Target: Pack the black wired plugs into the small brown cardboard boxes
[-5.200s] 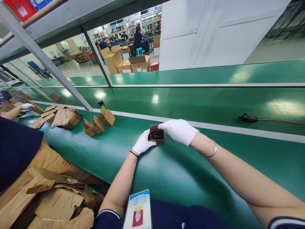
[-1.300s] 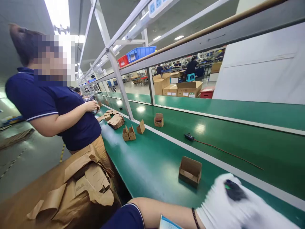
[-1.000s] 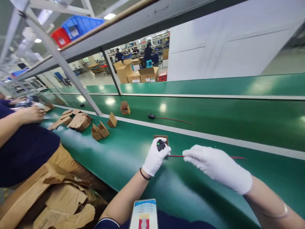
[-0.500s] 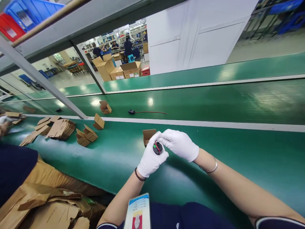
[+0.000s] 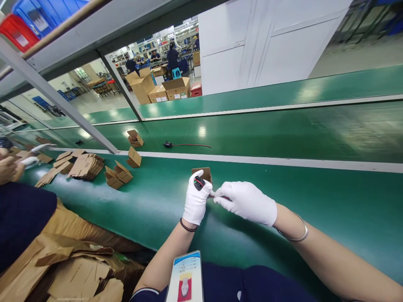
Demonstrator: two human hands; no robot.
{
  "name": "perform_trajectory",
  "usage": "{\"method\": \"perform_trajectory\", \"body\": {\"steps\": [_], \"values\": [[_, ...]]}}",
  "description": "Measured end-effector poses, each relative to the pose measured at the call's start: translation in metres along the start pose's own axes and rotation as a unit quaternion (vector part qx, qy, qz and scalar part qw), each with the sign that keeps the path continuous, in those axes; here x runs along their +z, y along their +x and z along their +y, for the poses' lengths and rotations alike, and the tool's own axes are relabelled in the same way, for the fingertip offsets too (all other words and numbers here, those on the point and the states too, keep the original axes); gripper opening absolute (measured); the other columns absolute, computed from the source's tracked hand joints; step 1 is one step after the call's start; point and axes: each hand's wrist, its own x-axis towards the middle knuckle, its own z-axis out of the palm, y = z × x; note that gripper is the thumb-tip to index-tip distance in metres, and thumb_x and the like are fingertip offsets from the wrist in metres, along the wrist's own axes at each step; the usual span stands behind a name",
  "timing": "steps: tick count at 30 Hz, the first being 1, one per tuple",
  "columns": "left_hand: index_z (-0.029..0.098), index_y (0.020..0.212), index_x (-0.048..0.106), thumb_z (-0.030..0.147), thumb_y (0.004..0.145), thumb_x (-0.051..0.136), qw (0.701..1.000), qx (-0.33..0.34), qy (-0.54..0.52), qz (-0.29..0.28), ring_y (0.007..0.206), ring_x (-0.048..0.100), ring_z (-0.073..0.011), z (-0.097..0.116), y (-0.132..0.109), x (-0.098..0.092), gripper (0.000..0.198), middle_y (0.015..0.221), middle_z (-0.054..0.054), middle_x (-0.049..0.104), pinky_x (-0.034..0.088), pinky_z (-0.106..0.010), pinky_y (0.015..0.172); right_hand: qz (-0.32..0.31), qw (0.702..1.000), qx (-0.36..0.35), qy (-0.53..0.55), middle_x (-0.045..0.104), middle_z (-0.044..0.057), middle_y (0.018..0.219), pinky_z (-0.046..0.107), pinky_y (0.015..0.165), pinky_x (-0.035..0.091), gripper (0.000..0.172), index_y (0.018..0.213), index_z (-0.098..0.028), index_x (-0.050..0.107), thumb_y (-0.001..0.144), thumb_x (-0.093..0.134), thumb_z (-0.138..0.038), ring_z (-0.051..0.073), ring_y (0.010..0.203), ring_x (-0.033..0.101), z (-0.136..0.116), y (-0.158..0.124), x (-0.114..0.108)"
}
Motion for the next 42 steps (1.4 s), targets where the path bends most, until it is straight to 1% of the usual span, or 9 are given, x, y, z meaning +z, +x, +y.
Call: {"method": "perform_trajectory", "body": {"steps": [5,9,12,15,18,22,29,36,42], "values": [[0.017,0.111,0.051,0.042,0.053,0.083,0.988,-0.075,0.053,-0.125,0.061,0.053,-0.0084,0.008,-0.005,0.004,0.07,0.085,-0.001,0.058,0.045,-0.023,0.056,0.075,0.984,0.032,0.156,0.069,-0.001,0.075,0.024,0.062,0.045,0.022,0.075,-0.025,0.069,0.085,0.052,-0.033,0.013,0.068,0.062,0.002,0.003,-0.008],[0.017,0.096,0.054,0.027,0.057,0.08,0.972,-0.077,0.112,-0.191,0.055,0.053,-0.0091,0.012,-0.011,0.01,0.048,0.077,0.0,0.059,0.045,-0.023,0.053,0.102,0.965,0.08,0.229,0.069,-0.002,0.076,0.025,0.066,0.049,0.017,0.081,-0.027,0.07,0.082,0.055,-0.035,0.014,0.069,0.063,-0.003,0.007,0.001],[0.018,0.093,0.048,0.031,0.067,0.07,0.982,-0.062,0.136,-0.118,0.043,0.049,-0.007,0.003,-0.013,0.01,0.036,0.063,0.006,0.052,0.041,-0.021,0.045,0.168,0.938,0.154,0.263,0.069,-0.002,0.079,0.028,0.069,0.052,0.035,0.109,-0.026,0.064,0.077,0.062,-0.04,0.015,0.071,0.064,-0.007,0.007,0.014],[0.018,0.094,0.046,0.032,0.071,0.067,0.988,-0.02,0.149,-0.023,0.044,0.047,-0.0065,-0.007,-0.011,0.009,0.034,0.065,0.006,0.05,0.038,-0.02,0.044,0.217,0.923,0.173,0.267,0.069,0.001,0.084,0.029,0.071,0.052,0.037,0.108,-0.024,0.063,0.077,0.062,-0.044,0.016,0.074,0.064,-0.009,0.004,0.024],[0.019,0.094,0.047,0.029,0.069,0.069,0.982,0.062,0.164,0.068,0.066,0.056,-0.0106,-0.014,-0.008,0.008,0.035,0.081,0.0,0.055,0.047,-0.024,0.062,0.204,0.944,0.12,0.232,0.069,0.003,0.088,0.029,0.073,0.051,0.024,0.095,-0.025,0.068,0.086,0.054,-0.042,0.016,0.081,0.064,-0.012,-0.001,0.03],[0.02,0.098,0.047,0.026,0.073,0.065,0.966,0.133,0.174,0.136,0.087,0.058,-0.0156,-0.021,-0.006,0.006,0.032,0.095,-0.004,0.056,0.047,-0.032,0.084,0.211,0.965,0.076,0.134,0.069,0.005,0.094,0.029,0.075,0.049,0.029,0.103,-0.027,0.069,0.092,0.044,-0.038,0.018,0.086,0.063,-0.018,-0.002,0.036],[0.02,0.114,0.04,0.024,0.079,0.058,0.937,0.185,0.234,0.18,0.095,0.059,-0.0187,-0.038,-0.012,0.0,0.04,0.107,-0.009,0.055,0.047,-0.034,0.087,0.236,0.962,0.067,0.119,0.069,0.005,0.104,0.029,0.084,0.048,0.032,0.11,-0.025,0.067,0.092,0.045,-0.04,0.017,0.094,0.063,-0.031,0.005,0.044],[0.019,0.127,0.035,0.028,0.083,0.056,0.888,0.269,0.315,0.199,0.098,0.062,-0.0207,-0.057,-0.008,-0.008,0.049,0.115,-0.013,0.057,0.05,-0.036,0.088,0.18,0.969,0.071,0.153,0.068,0.004,0.101,0.028,0.078,0.049,0.03,0.116,-0.025,0.063,0.093,0.046,-0.032,0.016,0.091,0.061,-0.033,0.013,0.039],[0.025,0.144,-0.016,0.031,0.09,0.05,0.853,0.348,0.369,0.122,0.117,0.056,-0.0222,-0.064,-0.001,-0.022,0.085,0.145,-0.022,0.034,0.051,-0.036,0.091,0.069,0.98,0.089,0.165,0.065,0.004,0.096,0.028,0.074,0.046,0.027,0.111,-0.026,0.064,0.09,0.051,-0.034,0.016,0.088,0.059,-0.03,0.017,0.022]]}}
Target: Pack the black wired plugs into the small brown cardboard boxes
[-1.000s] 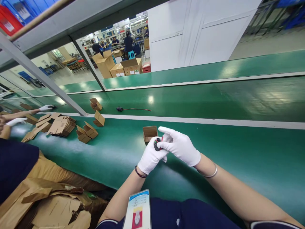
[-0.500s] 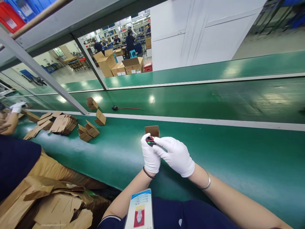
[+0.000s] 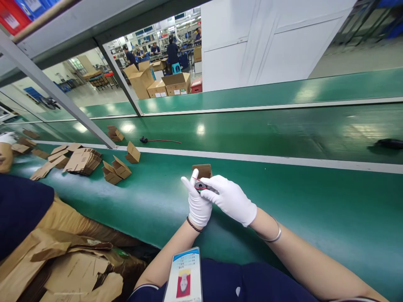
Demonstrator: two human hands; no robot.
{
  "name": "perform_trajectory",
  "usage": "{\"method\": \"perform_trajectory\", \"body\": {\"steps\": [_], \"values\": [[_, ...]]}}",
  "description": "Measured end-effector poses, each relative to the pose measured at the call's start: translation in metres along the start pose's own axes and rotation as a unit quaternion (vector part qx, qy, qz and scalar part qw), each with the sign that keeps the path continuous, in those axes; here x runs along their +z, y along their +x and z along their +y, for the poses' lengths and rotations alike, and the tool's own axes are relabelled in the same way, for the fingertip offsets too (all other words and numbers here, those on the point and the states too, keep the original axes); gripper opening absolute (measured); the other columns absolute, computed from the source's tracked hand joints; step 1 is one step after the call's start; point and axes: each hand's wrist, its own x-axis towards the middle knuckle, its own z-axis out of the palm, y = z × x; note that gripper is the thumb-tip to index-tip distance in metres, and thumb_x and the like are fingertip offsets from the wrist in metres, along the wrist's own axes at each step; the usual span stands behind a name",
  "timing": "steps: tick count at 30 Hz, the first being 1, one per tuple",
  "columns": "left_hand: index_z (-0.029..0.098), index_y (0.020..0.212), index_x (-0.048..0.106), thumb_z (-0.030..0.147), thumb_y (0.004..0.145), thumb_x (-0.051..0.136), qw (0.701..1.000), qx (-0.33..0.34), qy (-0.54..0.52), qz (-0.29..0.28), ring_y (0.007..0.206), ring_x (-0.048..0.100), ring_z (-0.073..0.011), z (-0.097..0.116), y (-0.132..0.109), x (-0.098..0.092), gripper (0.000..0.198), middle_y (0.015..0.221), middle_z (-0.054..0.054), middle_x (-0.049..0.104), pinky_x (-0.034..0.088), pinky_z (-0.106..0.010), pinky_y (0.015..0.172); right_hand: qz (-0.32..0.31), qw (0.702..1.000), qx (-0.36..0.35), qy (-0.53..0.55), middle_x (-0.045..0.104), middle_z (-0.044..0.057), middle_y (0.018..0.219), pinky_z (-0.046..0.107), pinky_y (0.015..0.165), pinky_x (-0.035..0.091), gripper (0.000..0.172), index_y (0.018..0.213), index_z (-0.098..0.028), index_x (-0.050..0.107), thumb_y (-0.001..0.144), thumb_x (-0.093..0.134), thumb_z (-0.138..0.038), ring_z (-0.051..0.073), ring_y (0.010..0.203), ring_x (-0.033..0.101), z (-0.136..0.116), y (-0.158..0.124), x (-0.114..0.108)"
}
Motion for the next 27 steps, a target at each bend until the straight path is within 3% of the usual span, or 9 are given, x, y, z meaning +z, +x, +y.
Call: {"method": "perform_trajectory", "body": {"steps": [2,4,8,11,15,19,23,27], "values": [[0.028,0.142,-0.021,0.032,0.09,0.049,0.999,0.027,-0.015,-0.035,0.118,0.055,-0.0222,-0.002,0.001,-0.002,0.087,0.15,-0.022,0.022,0.051,-0.037,0.092,-0.045,0.999,0.007,-0.002,0.064,0.003,0.095,0.027,0.071,0.044,0.027,0.111,-0.026,0.063,0.087,0.055,-0.033,0.017,0.087,0.059,-0.001,0.004,-0.007],[0.028,0.143,-0.016,0.034,0.09,0.05,0.997,0.029,-0.038,-0.06,0.118,0.055,-0.0226,0.001,0.002,-0.004,0.085,0.151,-0.022,0.021,0.051,-0.038,0.092,-0.077,0.997,0.012,-0.006,0.063,0.003,0.094,0.027,0.07,0.043,0.029,0.111,-0.025,0.063,0.083,0.059,-0.032,0.017,0.085,0.058,-0.001,0.007,-0.013],[0.02,0.137,0.024,0.034,0.087,0.055,0.993,-0.057,-0.084,-0.059,0.114,0.057,-0.0232,0.013,0.005,-0.009,0.06,0.135,-0.018,0.046,0.052,-0.037,0.092,-0.099,0.994,0.005,-0.036,0.062,0.004,0.094,0.026,0.069,0.042,0.032,0.112,-0.024,0.062,0.081,0.062,-0.031,0.016,0.083,0.058,-0.002,0.008,-0.014],[0.018,0.122,0.042,0.028,0.084,0.057,0.993,-0.099,-0.055,-0.041,0.109,0.059,-0.0225,0.022,0.011,-0.012,0.042,0.121,-0.015,0.057,0.05,-0.038,0.093,-0.057,0.996,-0.018,-0.073,0.063,0.004,0.094,0.026,0.072,0.042,0.028,0.113,-0.024,0.061,0.087,0.055,-0.033,0.016,0.084,0.057,-0.001,0.006,-0.006],[0.018,0.124,0.042,0.022,0.082,0.057,0.991,-0.105,0.044,-0.063,0.105,0.061,-0.0211,0.025,0.027,-0.015,0.045,0.117,-0.012,0.059,0.049,-0.037,0.092,0.051,0.992,-0.054,-0.098,0.065,0.005,0.092,0.024,0.074,0.042,0.027,0.108,-0.023,0.065,0.092,0.045,-0.03,0.016,0.086,0.057,0.012,0.016,0.0],[0.017,0.12,0.049,0.022,0.078,0.06,0.968,-0.053,0.201,-0.14,0.11,0.057,-0.0269,0.015,0.043,-0.02,0.043,0.117,-0.014,0.059,0.046,-0.043,0.095,0.009,0.99,-0.107,-0.095,0.065,0.004,0.085,0.023,0.071,0.041,0.019,0.094,-0.022,0.07,0.088,0.051,-0.024,0.015,0.081,0.057,0.034,0.044,-0.009],[0.013,0.111,0.056,0.024,0.083,0.056,0.935,0.011,0.329,-0.128,0.114,0.052,-0.0324,-0.002,0.051,-0.023,0.03,0.122,-0.02,0.053,0.042,-0.049,0.095,-0.013,0.984,-0.147,-0.095,0.065,0.005,0.085,0.023,0.069,0.04,0.014,0.088,-0.02,0.07,0.085,0.056,-0.023,0.015,0.079,0.057,0.046,0.064,-0.01],[0.015,0.108,0.057,0.025,0.088,0.048,0.932,0.048,0.341,-0.117,0.113,0.052,-0.0284,-0.008,0.064,-0.032,0.025,0.118,-0.017,0.056,0.045,-0.043,0.092,0.022,0.977,-0.189,-0.095,0.065,0.005,0.082,0.023,0.068,0.039,0.014,0.085,-0.02,0.069,0.086,0.055,-0.023,0.015,0.077,0.056,0.045,0.071,-0.004]]}}
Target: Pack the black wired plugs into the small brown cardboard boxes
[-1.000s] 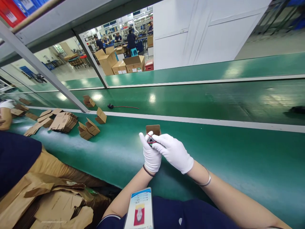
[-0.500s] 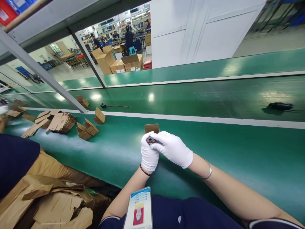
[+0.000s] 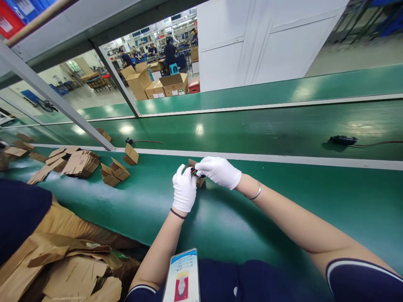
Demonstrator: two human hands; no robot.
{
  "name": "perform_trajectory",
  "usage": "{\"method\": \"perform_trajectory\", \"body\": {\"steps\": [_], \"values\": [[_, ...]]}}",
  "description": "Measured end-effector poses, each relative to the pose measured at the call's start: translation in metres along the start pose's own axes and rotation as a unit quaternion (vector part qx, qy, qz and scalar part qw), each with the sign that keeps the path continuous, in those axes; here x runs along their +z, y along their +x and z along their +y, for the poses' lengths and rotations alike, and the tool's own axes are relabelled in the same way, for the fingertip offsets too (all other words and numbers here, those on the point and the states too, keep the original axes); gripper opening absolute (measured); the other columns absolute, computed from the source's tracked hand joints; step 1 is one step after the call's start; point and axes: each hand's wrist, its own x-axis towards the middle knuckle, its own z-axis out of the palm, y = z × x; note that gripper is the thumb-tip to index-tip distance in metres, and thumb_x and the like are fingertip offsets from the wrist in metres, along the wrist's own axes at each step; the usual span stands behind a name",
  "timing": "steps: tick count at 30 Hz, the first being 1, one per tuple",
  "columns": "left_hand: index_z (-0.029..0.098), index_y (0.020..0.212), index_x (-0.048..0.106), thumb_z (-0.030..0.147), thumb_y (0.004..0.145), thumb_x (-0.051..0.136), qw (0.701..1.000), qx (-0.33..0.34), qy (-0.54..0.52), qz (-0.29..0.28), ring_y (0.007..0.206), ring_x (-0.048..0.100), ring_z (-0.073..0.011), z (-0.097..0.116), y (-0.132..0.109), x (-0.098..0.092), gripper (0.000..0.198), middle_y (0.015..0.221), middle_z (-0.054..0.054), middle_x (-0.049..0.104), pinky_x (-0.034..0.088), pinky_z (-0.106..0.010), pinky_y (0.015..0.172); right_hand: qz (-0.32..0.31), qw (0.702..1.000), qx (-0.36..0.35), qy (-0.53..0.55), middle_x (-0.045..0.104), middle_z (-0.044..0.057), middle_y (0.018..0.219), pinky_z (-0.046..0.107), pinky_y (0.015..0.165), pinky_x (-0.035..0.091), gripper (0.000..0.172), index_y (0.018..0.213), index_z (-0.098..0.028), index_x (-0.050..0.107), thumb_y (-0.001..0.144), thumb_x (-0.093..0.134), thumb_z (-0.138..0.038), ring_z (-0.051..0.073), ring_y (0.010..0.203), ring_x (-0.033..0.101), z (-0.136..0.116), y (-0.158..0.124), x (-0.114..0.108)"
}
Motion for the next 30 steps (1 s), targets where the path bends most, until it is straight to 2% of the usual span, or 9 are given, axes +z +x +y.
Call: {"method": "perform_trajectory", "body": {"steps": [4,7,11,15,17,19,24,27,30], "values": [[0.018,0.113,0.055,0.027,0.088,0.047,0.999,0.029,-0.012,-0.041,0.105,0.056,-0.0245,-0.011,0.018,-0.014,0.028,0.104,-0.012,0.06,0.046,-0.039,0.09,0.061,0.998,-0.012,0.012,0.064,0.004,0.081,0.023,0.068,0.039,0.019,0.089,-0.02,0.068,0.089,0.05,-0.024,0.014,0.075,0.054,-0.002,0.006,0.006],[0.016,0.118,0.053,0.028,0.089,0.045,0.997,0.045,-0.027,-0.055,0.118,0.049,-0.0271,-0.017,0.022,-0.008,0.033,0.113,-0.014,0.058,0.042,-0.042,0.097,0.058,0.998,0.022,-0.001,0.064,0.005,0.084,0.023,0.068,0.039,0.021,0.095,-0.02,0.068,0.09,0.048,-0.024,0.014,0.076,0.055,-0.002,0.01,0.011],[0.013,0.127,0.047,0.029,0.087,0.047,0.997,0.046,-0.04,-0.049,0.139,0.022,-0.0323,-0.018,0.013,0.017,0.043,0.134,-0.017,0.047,0.027,-0.051,0.108,-0.045,0.995,0.07,-0.058,0.064,0.007,0.089,0.024,0.067,0.037,0.023,0.095,-0.02,0.069,0.091,0.047,-0.025,0.015,0.079,0.056,-0.004,0.012,0.014],[0.014,0.119,0.055,0.041,0.082,0.056,0.998,0.019,-0.012,-0.057,0.14,0.016,-0.0384,-0.017,0.006,0.032,0.046,0.144,-0.019,0.036,0.021,-0.059,0.108,-0.146,0.975,0.114,-0.123,0.064,0.011,0.098,0.026,0.066,0.039,0.029,0.097,-0.019,0.069,0.092,0.043,-0.03,0.018,0.084,0.059,-0.011,0.014,0.009],[0.017,0.112,0.06,0.044,0.078,0.062,0.997,0.026,0.003,-0.074,0.139,0.019,-0.0402,-0.018,0.005,0.032,0.044,0.147,-0.019,0.033,0.022,-0.061,0.107,-0.185,0.961,0.143,-0.15,0.064,0.013,0.1,0.028,0.067,0.042,0.031,0.098,-0.018,0.069,0.091,0.041,-0.031,0.022,0.086,0.061,-0.014,0.018,0.007],[0.02,0.109,0.062,0.042,0.074,0.066,0.994,0.054,-0.002,-0.099,0.136,0.026,-0.0393,-0.021,0.004,0.032,0.042,0.145,-0.017,0.036,0.026,-0.059,0.106,-0.222,0.946,0.165,-0.17,0.065,0.016,0.099,0.032,0.069,0.045,0.031,0.098,-0.015,0.069,0.09,0.043,-0.031,0.026,0.088,0.063,-0.017,0.025,0.007],[0.022,0.106,0.062,0.024,0.078,0.06,0.985,0.071,-0.089,-0.131,0.117,0.054,-0.0271,-0.027,-0.006,0.03,0.028,0.131,-0.011,0.053,0.046,-0.043,0.096,-0.302,0.926,0.147,-0.172,0.067,0.019,0.094,0.037,0.073,0.049,0.02,0.09,-0.01,0.07,0.082,0.052,-0.015,0.03,0.089,0.064,-0.02,0.045,0.02],[0.021,0.106,0.06,0.017,0.082,0.051,0.984,0.028,-0.158,-0.072,0.114,0.057,-0.0206,-0.031,-0.013,0.028,0.026,0.128,-0.009,0.057,0.049,-0.036,0.095,-0.331,0.918,0.145,-0.164,0.068,0.02,0.088,0.037,0.073,0.049,0.018,0.088,-0.007,0.071,0.076,0.057,-0.011,0.031,0.088,0.065,-0.019,0.051,0.03],[0.017,0.112,0.056,0.016,0.082,0.05,0.978,-0.014,-0.209,-0.02,0.118,0.054,-0.0199,-0.033,-0.014,0.028,0.031,0.128,-0.011,0.057,0.044,-0.038,0.101,-0.35,0.913,0.137,-0.159,0.069,0.021,0.089,0.036,0.072,0.049,0.021,0.091,-0.004,0.07,0.075,0.059,-0.013,0.03,0.086,0.066,-0.018,0.051,0.032]]}}
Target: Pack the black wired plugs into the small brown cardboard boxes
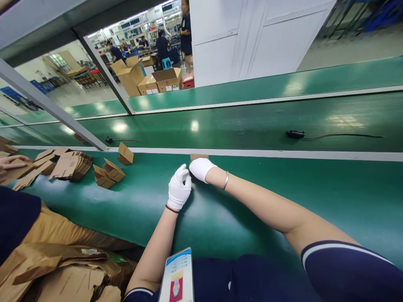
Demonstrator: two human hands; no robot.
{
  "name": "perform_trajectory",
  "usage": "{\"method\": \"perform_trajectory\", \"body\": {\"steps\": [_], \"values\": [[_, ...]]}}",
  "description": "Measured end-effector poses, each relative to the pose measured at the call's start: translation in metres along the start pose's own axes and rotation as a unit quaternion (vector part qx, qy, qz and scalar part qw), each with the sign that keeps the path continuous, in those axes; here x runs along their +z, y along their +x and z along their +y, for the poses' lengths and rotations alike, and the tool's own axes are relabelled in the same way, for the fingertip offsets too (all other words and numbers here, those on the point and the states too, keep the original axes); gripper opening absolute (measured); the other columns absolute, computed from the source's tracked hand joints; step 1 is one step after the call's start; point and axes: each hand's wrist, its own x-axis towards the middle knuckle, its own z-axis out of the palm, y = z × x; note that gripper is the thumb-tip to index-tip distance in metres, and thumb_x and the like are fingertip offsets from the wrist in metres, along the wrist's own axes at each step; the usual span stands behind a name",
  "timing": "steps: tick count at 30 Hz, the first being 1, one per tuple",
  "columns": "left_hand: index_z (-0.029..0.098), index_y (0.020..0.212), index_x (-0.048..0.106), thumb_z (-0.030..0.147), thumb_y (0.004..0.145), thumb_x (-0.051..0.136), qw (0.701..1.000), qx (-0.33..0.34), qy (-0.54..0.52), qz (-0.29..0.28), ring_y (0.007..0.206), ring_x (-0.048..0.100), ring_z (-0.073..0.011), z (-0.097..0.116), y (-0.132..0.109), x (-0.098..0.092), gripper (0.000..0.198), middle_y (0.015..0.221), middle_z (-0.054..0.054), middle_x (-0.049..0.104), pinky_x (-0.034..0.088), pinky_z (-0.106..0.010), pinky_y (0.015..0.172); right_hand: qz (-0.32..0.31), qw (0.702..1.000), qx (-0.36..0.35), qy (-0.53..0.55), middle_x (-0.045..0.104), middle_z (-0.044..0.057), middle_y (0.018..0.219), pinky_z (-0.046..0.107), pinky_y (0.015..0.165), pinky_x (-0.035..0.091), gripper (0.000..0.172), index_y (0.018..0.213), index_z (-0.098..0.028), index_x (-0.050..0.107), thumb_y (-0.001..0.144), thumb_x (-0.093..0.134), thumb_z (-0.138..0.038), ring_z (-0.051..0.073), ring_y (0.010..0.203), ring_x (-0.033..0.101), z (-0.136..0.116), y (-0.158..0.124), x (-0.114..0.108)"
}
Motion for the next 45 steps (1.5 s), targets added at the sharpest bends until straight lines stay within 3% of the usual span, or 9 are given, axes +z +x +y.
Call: {"method": "perform_trajectory", "body": {"steps": [4,8,12,19,23,29,36,41,45], "values": [[0.016,0.138,0.035,0.014,0.079,0.051,0.991,-0.065,-0.093,-0.078,0.113,0.057,-0.0197,-0.004,0.004,0.008,0.062,0.13,-0.013,0.055,0.049,-0.036,0.095,-0.002,1.0,-0.03,-0.001,0.07,0.018,0.09,0.032,0.073,0.048,0.021,0.088,-0.008,0.072,0.08,0.057,-0.022,0.026,0.085,0.066,0.007,-0.015,-0.008],[0.018,0.145,0.022,0.014,0.075,0.054,0.977,-0.116,-0.129,-0.121,0.105,0.06,-0.0194,-0.008,0.004,0.015,0.076,0.133,-0.014,0.052,0.052,-0.035,0.088,0.02,1.0,-0.018,0.008,0.07,0.013,0.092,0.03,0.07,0.048,0.022,0.097,-0.013,0.069,0.078,0.057,-0.018,0.025,0.081,0.067,0.015,-0.041,-0.024],[0.021,0.144,0.026,0.014,0.073,0.056,0.977,-0.126,-0.125,-0.122,0.103,0.059,-0.0192,-0.012,0.002,0.016,0.077,0.132,-0.013,0.053,0.051,-0.037,0.088,0.037,0.999,0.02,0.007,0.069,0.014,0.096,0.032,0.074,0.049,0.027,0.102,-0.014,0.067,0.079,0.054,-0.01,0.027,0.086,0.067,0.014,-0.053,-0.023],[0.018,0.143,0.028,0.018,0.075,0.057,0.975,-0.11,-0.131,-0.14,0.101,0.06,-0.0193,-0.016,0.001,0.023,0.074,0.131,-0.014,0.054,0.05,-0.038,0.09,0.004,1.0,0.026,-0.001,0.067,0.022,0.1,0.035,0.077,0.049,0.028,0.106,-0.004,0.064,0.082,0.049,-0.006,0.029,0.091,0.066,0.002,-0.037,0.001],[0.018,0.142,0.03,0.019,0.076,0.056,0.976,-0.108,-0.122,-0.145,0.101,0.061,-0.0198,-0.016,-0.003,0.027,0.071,0.127,-0.013,0.057,0.049,-0.04,0.092,0.016,0.999,0.012,0.028,0.067,0.016,0.102,0.032,0.073,0.049,0.03,0.112,-0.012,0.062,0.084,0.051,-0.013,0.026,0.088,0.067,0.014,-0.036,0.001],[0.019,0.142,0.031,0.02,0.077,0.057,0.977,-0.114,-0.127,-0.129,0.107,0.059,-0.0208,-0.017,-0.007,0.021,0.07,0.131,-0.014,0.054,0.046,-0.042,0.097,0.146,0.985,0.044,0.076,0.067,0.009,0.105,0.026,0.075,0.044,0.031,0.115,-0.02,0.061,0.088,0.046,-0.017,0.02,0.091,0.064,0.041,-0.054,-0.001],[0.017,0.142,0.031,0.028,0.079,0.06,0.966,-0.108,-0.194,-0.13,0.133,0.039,-0.0252,-0.004,0.03,0.029,0.07,0.144,-0.014,0.041,0.032,-0.042,0.111,0.161,0.981,0.111,-0.016,0.068,0.015,0.094,0.032,0.067,0.04,0.03,0.099,-0.016,0.066,0.092,0.039,-0.026,0.027,0.088,0.061,0.038,-0.067,0.006],[0.018,0.125,0.055,0.012,0.078,0.047,0.959,-0.17,-0.204,-0.101,0.12,0.053,-0.0221,0.008,0.053,0.046,0.047,0.129,-0.006,0.059,0.041,-0.037,0.105,0.155,0.985,0.071,-0.04,0.066,0.018,0.094,0.034,0.069,0.039,0.03,0.101,-0.011,0.065,0.09,0.038,-0.017,0.028,0.089,0.059,0.029,-0.058,0.01],[0.019,0.117,0.061,0.009,0.076,0.044,0.956,-0.224,-0.18,-0.065,0.109,0.06,-0.022,0.016,0.056,0.057,0.045,0.118,-0.005,0.065,0.047,-0.037,0.097,0.138,0.988,0.057,-0.031,0.065,0.02,0.1,0.036,0.076,0.038,0.031,0.102,-0.006,0.064,0.09,0.037,-0.014,0.028,0.095,0.055,0.022,-0.047,0.01]]}}
